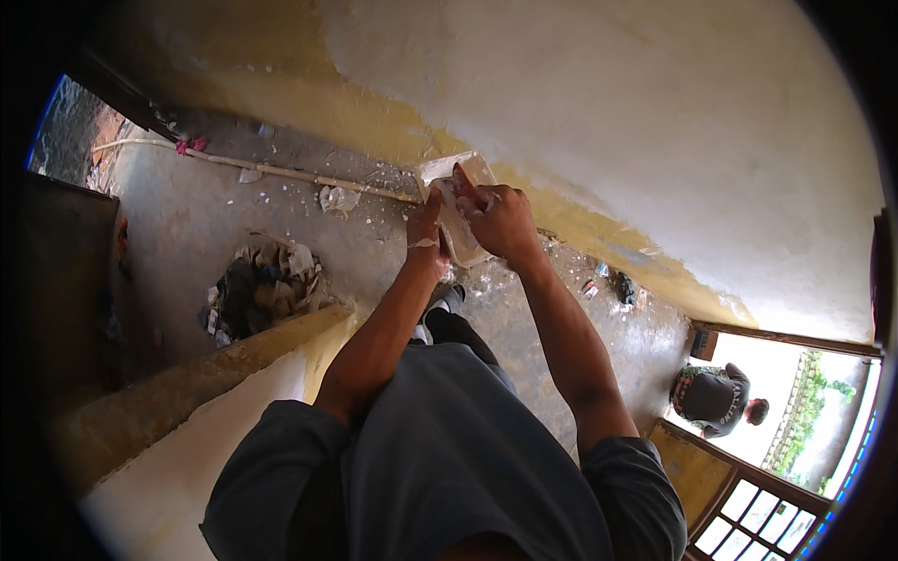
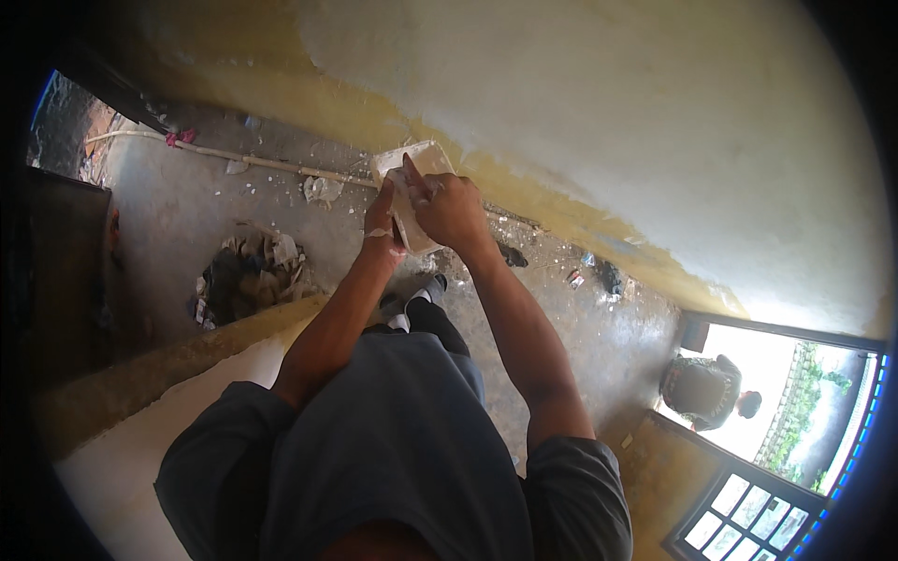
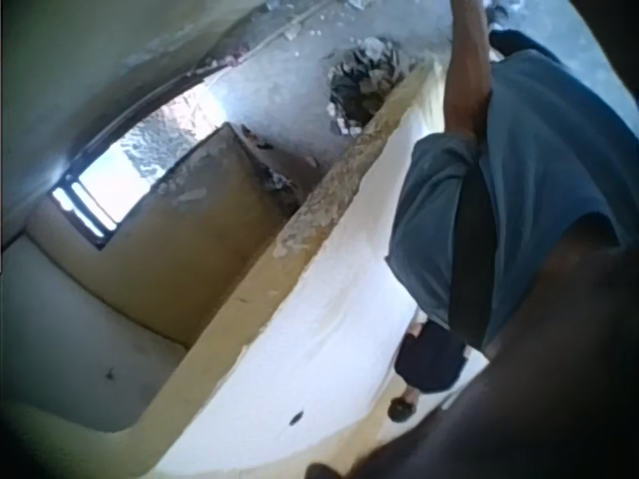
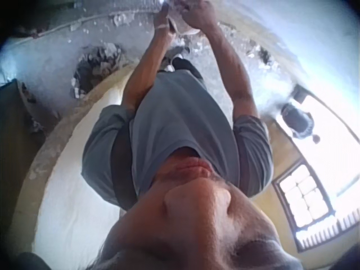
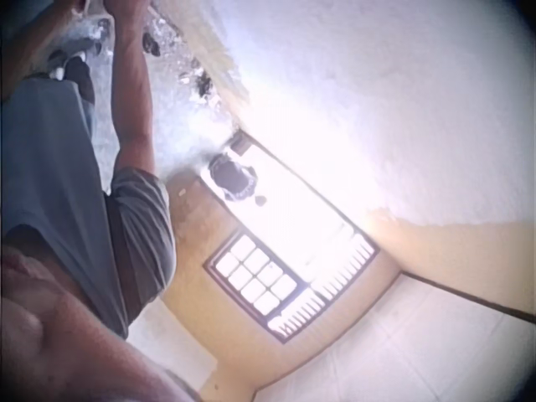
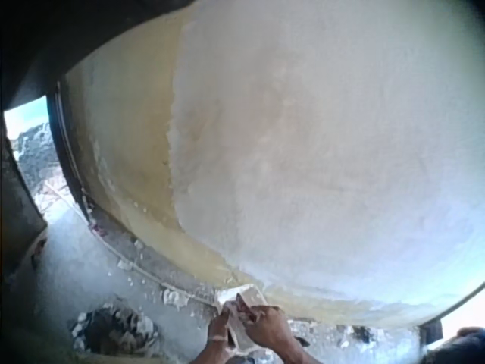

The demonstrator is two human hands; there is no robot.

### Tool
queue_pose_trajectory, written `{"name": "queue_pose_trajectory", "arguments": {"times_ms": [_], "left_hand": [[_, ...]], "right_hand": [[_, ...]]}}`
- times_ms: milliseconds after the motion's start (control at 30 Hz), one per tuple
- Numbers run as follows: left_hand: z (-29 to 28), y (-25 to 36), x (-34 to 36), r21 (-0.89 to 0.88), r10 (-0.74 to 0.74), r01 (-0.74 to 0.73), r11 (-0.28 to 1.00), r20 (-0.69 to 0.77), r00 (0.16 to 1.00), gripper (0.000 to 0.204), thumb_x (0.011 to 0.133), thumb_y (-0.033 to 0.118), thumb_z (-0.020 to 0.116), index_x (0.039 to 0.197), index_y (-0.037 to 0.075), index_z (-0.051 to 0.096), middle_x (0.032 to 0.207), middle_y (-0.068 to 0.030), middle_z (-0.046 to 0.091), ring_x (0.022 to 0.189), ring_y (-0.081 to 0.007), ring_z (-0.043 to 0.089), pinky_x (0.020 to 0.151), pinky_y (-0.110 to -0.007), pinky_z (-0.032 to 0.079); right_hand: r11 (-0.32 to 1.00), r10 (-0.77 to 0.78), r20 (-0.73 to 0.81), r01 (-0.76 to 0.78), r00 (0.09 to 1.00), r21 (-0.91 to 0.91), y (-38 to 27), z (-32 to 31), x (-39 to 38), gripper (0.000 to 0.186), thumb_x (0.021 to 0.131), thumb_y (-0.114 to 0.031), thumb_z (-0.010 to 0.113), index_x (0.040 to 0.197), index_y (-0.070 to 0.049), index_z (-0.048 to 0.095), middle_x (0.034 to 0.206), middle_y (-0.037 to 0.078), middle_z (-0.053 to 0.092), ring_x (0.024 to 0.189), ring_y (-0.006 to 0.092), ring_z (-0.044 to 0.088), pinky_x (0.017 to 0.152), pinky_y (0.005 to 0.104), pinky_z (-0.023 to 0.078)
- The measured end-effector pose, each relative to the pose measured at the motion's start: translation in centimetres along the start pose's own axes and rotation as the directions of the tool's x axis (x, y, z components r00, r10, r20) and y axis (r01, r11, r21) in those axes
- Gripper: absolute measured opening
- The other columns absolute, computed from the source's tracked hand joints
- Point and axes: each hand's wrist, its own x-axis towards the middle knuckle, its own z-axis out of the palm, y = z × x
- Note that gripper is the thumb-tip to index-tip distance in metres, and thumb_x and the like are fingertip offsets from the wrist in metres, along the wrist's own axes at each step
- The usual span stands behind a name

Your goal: The person applies plaster to a wall using a putty knife and a plastic container. They scrape plaster from the container onto the knife and smooth it over the yellow surface of the wall, and they also clean the knife in a bucket of water.

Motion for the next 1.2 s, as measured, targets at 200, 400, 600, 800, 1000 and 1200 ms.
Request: {"name": "queue_pose_trajectory", "arguments": {"times_ms": [200,400,600,800,1000,1200], "left_hand": [[1.5,-1.3,2.1,-0.074,-0.038,0.036,0.997,-0.029,0.999,0.045,0.088,0.038,0.061,0.118,0.005,0.051,0.105,-0.0079,0.061,0.097,-0.0233,0.061,0.083,-0.038,0.051],[3.4,-2.1,3.7,-0.037,-0.051,0.052,0.998,0.021,0.998,0.05,0.091,0.041,0.054,0.125,0.005,0.047,0.113,-0.0103,0.058,0.101,-0.0245,0.06,0.087,-0.04,0.05],[4.8,-3.1,4.5,-0.041,-0.081,0.082,0.996,0.003,0.997,0.054,0.091,0.043,0.053,0.129,0.006,0.044,0.121,-0.013,0.056,0.109,-0.0284,0.057,0.092,-0.046,0.049],[5.8,-3.5,5.6,-0.114,-0.135,0.147,0.983,0.105,0.985,0.059,0.089,0.045,0.055,0.13,0.005,0.043,0.123,-0.0154,0.055,0.11,-0.0308,0.056,0.093,-0.05,0.047],[8.1,-2.6,6.4,-0.045,-0.185,0.2,0.979,0.224,0.957,0.072,0.082,0.052,0.061,0.132,0.005,0.041,0.125,-0.0163,0.053,0.113,-0.0346,0.054,0.093,-0.056,0.046],[8.8,0.5,6.6,-0.185,-0.24,0.324,0.928,0.37,0.898,0.067,0.086,0.053,0.053,0.133,0.007,0.041,0.127,-0.0154,0.052,0.114,-0.0351,0.053,0.092,-0.057,0.045]], "right_hand": [[0.996,-0.082,-0.056,0.084,0.995,0.027,2.7,0.0,2.0,0.027,0.076,-0.021,0.066,0.094,-0.001,0.068,0.077,0.021,0.065,0.073,0.0372,0.065,0.069,0.0388,0.053],[0.995,-0.099,-0.142,0.101,0.985,0.006,5.7,-1.0,4.2,0.024,0.074,-0.02,0.066,0.09,-0.001,0.069,0.076,0.022,0.065,0.074,0.038,0.064,0.071,0.0413,0.052],[0.999,0.034,-0.08,-0.031,0.996,0.045,6.9,-4.5,5.9,0.026,0.074,-0.021,0.066,0.09,-0.002,0.069,0.078,0.022,0.065,0.077,0.0396,0.064,0.074,0.0436,0.051],[1.0,0.003,-0.201,-0.008,0.98,-0.025,10.1,-6.5,7.6,0.024,0.077,-0.022,0.064,0.092,-0.003,0.069,0.081,0.022,0.065,0.077,0.038,0.063,0.072,0.0427,0.05],[0.875,0.183,-0.017,-0.154,0.983,0.458,12.7,-7.3,8.6,0.023,0.086,-0.019,0.058,0.095,0.001,0.066,0.086,0.015,0.067,0.074,0.0296,0.064,0.069,0.0363,0.05],[0.483,0.325,0.147,-0.297,0.934,0.824,10.7,-6.9,9.6,0.02,0.09,-0.012,0.055,0.099,0.004,0.063,0.084,0.006,0.065,0.072,0.0107,0.057,0.064,0.0284,0.048]]}}
